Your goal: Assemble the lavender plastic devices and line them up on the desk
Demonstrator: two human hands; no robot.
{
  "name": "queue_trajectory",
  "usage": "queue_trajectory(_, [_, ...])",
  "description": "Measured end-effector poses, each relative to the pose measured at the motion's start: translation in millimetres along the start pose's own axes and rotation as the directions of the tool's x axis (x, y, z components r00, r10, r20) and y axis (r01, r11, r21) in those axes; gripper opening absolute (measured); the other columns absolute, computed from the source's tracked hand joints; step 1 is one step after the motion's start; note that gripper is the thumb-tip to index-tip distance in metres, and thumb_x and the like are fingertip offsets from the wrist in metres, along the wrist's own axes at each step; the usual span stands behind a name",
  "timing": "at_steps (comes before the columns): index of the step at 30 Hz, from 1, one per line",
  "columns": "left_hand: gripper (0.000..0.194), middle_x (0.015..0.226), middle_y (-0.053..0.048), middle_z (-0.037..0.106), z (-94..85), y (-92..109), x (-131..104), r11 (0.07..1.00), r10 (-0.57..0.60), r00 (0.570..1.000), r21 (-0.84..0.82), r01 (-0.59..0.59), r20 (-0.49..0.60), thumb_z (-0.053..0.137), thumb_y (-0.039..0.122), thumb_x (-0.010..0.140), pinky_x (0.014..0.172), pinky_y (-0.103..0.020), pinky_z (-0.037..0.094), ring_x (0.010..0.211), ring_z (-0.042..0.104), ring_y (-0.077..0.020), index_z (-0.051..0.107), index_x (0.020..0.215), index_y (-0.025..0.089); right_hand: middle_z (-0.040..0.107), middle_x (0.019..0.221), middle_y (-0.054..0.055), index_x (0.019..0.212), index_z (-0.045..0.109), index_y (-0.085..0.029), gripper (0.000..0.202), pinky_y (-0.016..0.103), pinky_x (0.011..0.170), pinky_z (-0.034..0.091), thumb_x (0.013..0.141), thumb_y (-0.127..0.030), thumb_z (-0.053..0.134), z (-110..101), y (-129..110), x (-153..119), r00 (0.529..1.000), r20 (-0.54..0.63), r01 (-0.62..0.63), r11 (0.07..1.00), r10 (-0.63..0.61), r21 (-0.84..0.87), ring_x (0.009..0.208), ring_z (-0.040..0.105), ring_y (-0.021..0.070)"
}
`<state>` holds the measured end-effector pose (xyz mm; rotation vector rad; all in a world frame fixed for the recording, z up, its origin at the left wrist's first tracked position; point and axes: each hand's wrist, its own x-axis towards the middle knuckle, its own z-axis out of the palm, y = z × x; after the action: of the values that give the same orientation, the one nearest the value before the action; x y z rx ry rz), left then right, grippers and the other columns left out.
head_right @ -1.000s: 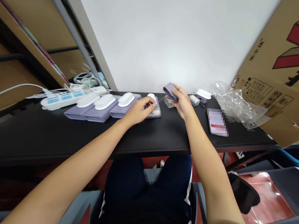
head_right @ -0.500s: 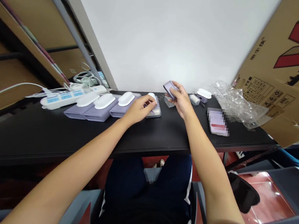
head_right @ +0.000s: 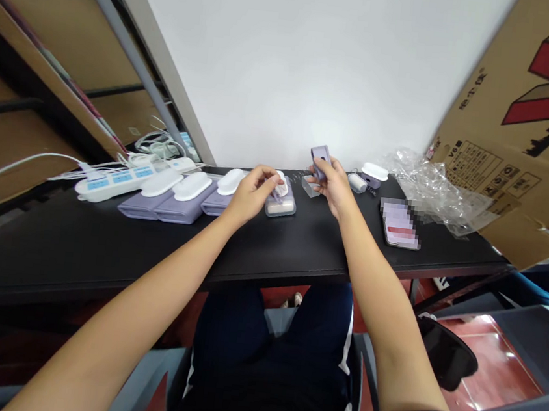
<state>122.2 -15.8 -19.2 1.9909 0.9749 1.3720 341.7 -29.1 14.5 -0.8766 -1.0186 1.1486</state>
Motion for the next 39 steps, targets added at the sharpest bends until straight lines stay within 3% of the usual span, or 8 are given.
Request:
queue_trajectory(5, [0.028, 0.126, -0.011, 0.071, -1.6, -3.0, 2.5, 0.976, -0.025, 0.989, 0.209, 0.056, -0.148, 0.058, 0.039, 0.101, 0.098, -0.041, 0.055, 0.105, 0.069, -0.0239, 0.064, 0.124, 0.024, 0.076, 0.087, -0.002, 0.098, 0.062, -0.025, 0.035, 0.018, 0.049, 0.046, 0.086, -0.054, 0.079, -5.3, -1.5, 7.3, 0.976, -0.217, 0.025, 0.993, -0.001, 0.112, 0.061, 0.068, 0.0091])
queue_trajectory(11, [0.069, 0.142, -0.021, 0.067, 1.1, 1.6, -4.6, 0.805, -0.188, 0.982, 0.57, 0.164, -0.016, 0.068, 0.059, 0.093, 0.118, -0.061, 0.043, 0.139, 0.058, -0.0429, 0.056, 0.15, 0.022, 0.075, 0.081, -0.001, 0.093, 0.064, -0.023, 0.029, 0.019, 0.045, 0.044, 0.093, -0.051, 0.071, -6.5, -8.6, 6.8, 0.944, -0.322, -0.01, 0.983, 0.069, 0.182, 0.056, 0.064, 0.0087])
queue_trajectory(17, [0.064, 0.148, -0.013, 0.066, -0.5, -9.5, 0.4, 0.878, -0.228, 0.972, 0.441, 0.186, 0.045, 0.061, 0.026, 0.091, 0.119, -0.056, 0.046, 0.14, 0.061, -0.0338, 0.051, 0.154, 0.029, 0.075, 0.082, -0.001, 0.091, 0.064, -0.023, 0.027, 0.02, 0.046, 0.044, 0.091, -0.049, 0.072, -5.5, -7.4, 6.7, 0.943, -0.324, -0.017, 0.984, 0.075, 0.178, 0.055, 0.062, 0.0083])
queue_trajectory(20, [0.059, 0.148, -0.016, 0.066, 0.4, -11.7, 0.0, 0.897, -0.184, 0.983, 0.411, 0.164, 0.009, 0.062, 0.034, 0.094, 0.118, -0.061, 0.045, 0.139, 0.061, -0.0386, 0.054, 0.152, 0.026, 0.075, 0.084, -0.001, 0.092, 0.064, -0.024, 0.03, 0.021, 0.046, 0.045, 0.09, -0.052, 0.073, -7.6, -6.0, 7.6, 0.946, -0.318, -0.013, 0.988, 0.061, 0.152, 0.057, 0.064, 0.0097])
queue_trajectory(24, [0.085, 0.159, -0.021, 0.057, 3.6, -14.8, -2.1, 0.886, -0.183, 0.982, 0.44, 0.146, 0.044, 0.078, 0.055, 0.085, 0.12, -0.064, 0.039, 0.146, 0.054, -0.0457, 0.049, 0.159, 0.025, 0.075, 0.084, 0.0, 0.094, 0.063, -0.025, 0.036, 0.024, 0.047, 0.047, 0.088, -0.06, 0.073, -11.6, -4.0, 10.2, 0.953, -0.3, -0.009, 0.996, 0.034, 0.086, 0.059, 0.065, 0.0122])
queue_trajectory(29, [0.08, 0.153, -0.019, 0.062, 0.6, -21.1, -0.2, 0.917, -0.239, 0.966, 0.349, 0.191, 0.1, 0.071, 0.038, 0.088, 0.117, -0.058, 0.045, 0.142, 0.06, -0.039, 0.044, 0.162, 0.028, 0.075, 0.085, 0.0, 0.095, 0.062, -0.026, 0.039, 0.024, 0.047, 0.047, 0.088, -0.063, 0.072, -12.9, -2.0, 12.0, 0.951, -0.31, 0.004, 0.997, 0.021, 0.081, 0.059, 0.065, 0.0122])
queue_trajectory(35, [0.093, 0.154, -0.022, 0.061, 2.7, -12.1, -2.9, 0.878, -0.229, 0.97, 0.449, 0.169, 0.083, 0.077, 0.058, 0.083, 0.116, -0.061, 0.045, 0.142, 0.058, -0.045, 0.044, 0.163, 0.025, 0.075, 0.085, 0.0, 0.095, 0.063, -0.026, 0.038, 0.024, 0.043, 0.045, 0.086, -0.06, 0.074, -10.7, -3.2, 10.9, 0.938, -0.343, 0.005, 0.992, 0.04, 0.13, 0.059, 0.064, 0.0122])
queue_trajectory(39, [0.083, 0.146, -0.019, 0.067, 2.7, -12.5, -1.5, 0.868, -0.25, 0.962, 0.465, 0.173, 0.108, 0.074, 0.045, 0.085, 0.11, -0.058, 0.05, 0.132, 0.065, -0.0426, 0.046, 0.161, 0.028, 0.075, 0.084, -0.001, 0.096, 0.063, -0.026, 0.038, 0.025, 0.045, 0.045, 0.084, -0.059, 0.076, -12.2, -2.8, 12.2, 0.938, -0.344, 0.006, 0.991, 0.04, 0.133, 0.059, 0.064, 0.0123])
